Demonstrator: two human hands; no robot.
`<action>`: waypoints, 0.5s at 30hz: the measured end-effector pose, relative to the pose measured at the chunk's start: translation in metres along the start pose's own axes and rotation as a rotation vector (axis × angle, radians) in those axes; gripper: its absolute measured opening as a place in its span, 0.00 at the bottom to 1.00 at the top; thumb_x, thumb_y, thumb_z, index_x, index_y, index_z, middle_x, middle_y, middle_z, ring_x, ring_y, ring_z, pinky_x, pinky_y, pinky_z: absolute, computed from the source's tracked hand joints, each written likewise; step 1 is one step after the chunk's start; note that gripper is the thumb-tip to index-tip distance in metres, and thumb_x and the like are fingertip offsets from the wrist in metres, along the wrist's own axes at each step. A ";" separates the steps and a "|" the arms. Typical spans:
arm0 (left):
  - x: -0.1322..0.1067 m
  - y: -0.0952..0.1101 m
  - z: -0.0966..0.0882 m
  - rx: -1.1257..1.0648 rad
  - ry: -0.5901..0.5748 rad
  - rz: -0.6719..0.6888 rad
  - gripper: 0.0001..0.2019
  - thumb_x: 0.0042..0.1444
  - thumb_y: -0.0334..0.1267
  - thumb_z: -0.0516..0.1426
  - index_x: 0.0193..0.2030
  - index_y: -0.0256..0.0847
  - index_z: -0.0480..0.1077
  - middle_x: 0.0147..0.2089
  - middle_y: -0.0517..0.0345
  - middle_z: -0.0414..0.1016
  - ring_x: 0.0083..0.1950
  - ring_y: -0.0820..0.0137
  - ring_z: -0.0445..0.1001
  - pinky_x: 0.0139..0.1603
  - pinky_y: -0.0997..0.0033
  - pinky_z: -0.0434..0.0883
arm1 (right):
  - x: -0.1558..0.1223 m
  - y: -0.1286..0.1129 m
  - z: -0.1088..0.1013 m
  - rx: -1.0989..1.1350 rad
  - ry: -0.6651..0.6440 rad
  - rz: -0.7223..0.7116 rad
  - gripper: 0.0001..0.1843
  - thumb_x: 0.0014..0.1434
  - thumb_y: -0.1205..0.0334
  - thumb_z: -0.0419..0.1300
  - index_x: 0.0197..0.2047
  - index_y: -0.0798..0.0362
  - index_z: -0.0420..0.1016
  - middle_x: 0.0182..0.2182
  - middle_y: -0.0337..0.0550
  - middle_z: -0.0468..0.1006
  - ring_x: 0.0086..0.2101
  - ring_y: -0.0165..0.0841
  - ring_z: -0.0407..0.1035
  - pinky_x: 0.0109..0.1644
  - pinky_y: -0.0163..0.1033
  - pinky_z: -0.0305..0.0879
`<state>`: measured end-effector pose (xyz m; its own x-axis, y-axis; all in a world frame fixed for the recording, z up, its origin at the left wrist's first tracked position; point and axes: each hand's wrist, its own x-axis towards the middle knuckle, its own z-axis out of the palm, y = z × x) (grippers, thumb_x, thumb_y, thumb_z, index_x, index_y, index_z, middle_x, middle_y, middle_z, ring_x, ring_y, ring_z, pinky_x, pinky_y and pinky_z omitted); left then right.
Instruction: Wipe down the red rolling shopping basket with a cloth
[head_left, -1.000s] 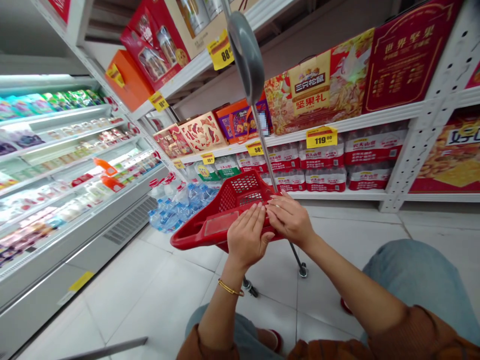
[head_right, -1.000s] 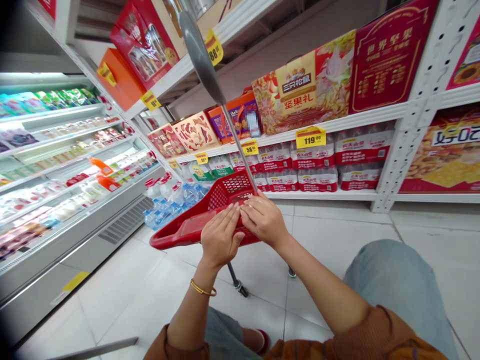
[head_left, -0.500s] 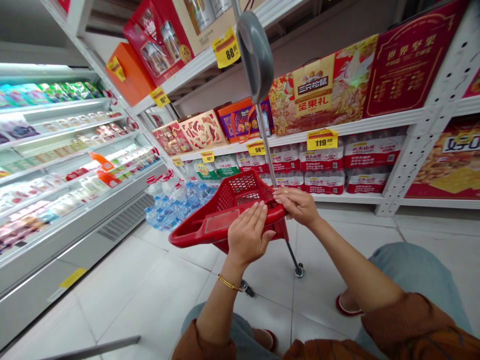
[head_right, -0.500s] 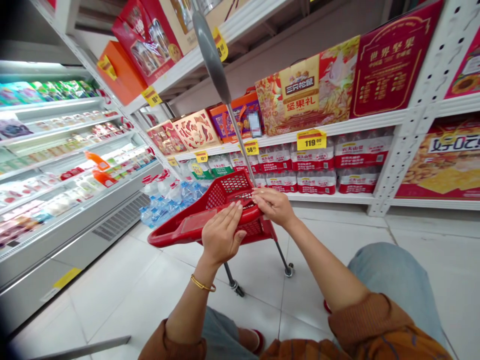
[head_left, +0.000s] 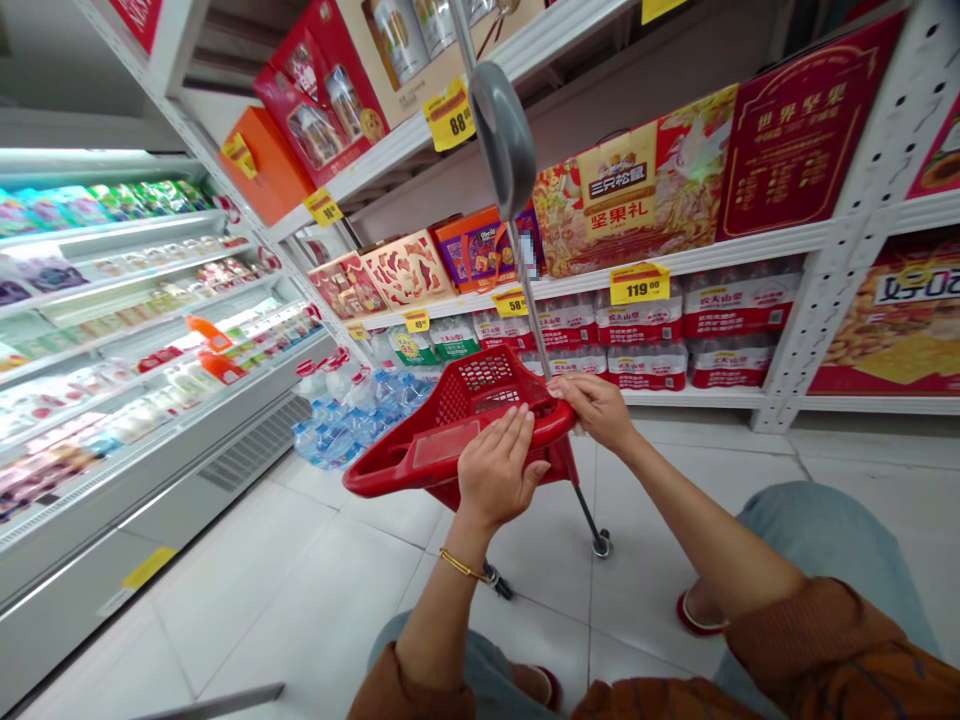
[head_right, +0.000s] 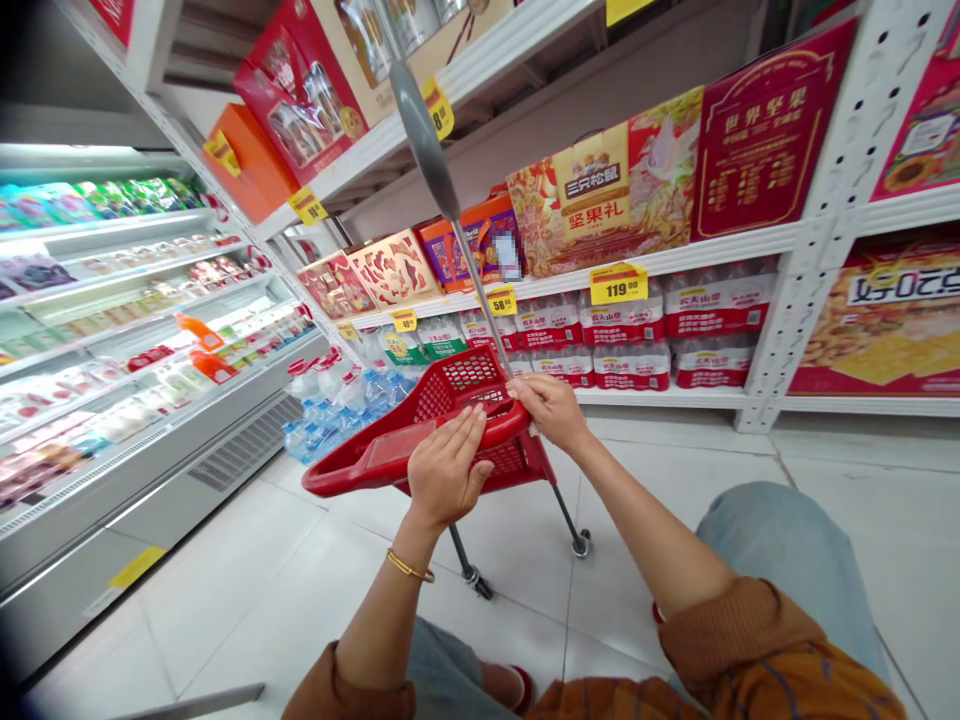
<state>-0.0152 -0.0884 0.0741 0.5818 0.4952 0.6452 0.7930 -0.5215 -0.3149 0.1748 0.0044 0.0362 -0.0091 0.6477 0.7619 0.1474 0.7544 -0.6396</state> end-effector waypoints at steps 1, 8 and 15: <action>0.000 0.000 0.000 0.000 0.003 -0.002 0.29 0.68 0.50 0.39 0.63 0.32 0.64 0.61 0.46 0.71 0.62 0.61 0.70 0.58 0.62 0.68 | -0.002 -0.006 0.001 -0.029 0.030 -0.020 0.15 0.66 0.53 0.54 0.37 0.48 0.81 0.37 0.44 0.83 0.41 0.37 0.77 0.50 0.46 0.74; -0.001 0.001 0.003 -0.015 0.000 -0.020 0.29 0.68 0.51 0.40 0.63 0.32 0.64 0.60 0.44 0.72 0.62 0.60 0.71 0.59 0.60 0.68 | -0.012 -0.042 0.009 -0.227 -0.013 -0.329 0.10 0.65 0.62 0.56 0.42 0.49 0.79 0.40 0.44 0.83 0.48 0.38 0.75 0.56 0.50 0.70; -0.001 0.001 0.003 -0.030 -0.023 -0.049 0.28 0.68 0.50 0.41 0.61 0.32 0.66 0.59 0.44 0.72 0.61 0.60 0.72 0.57 0.60 0.70 | -0.008 -0.028 0.004 -0.244 -0.088 -0.426 0.09 0.64 0.64 0.56 0.40 0.49 0.79 0.37 0.44 0.83 0.44 0.37 0.76 0.52 0.48 0.73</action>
<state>-0.0143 -0.0867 0.0710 0.5464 0.5368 0.6428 0.8154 -0.5162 -0.2620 0.1669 -0.0213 0.0478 -0.2009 0.3018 0.9320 0.3397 0.9138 -0.2227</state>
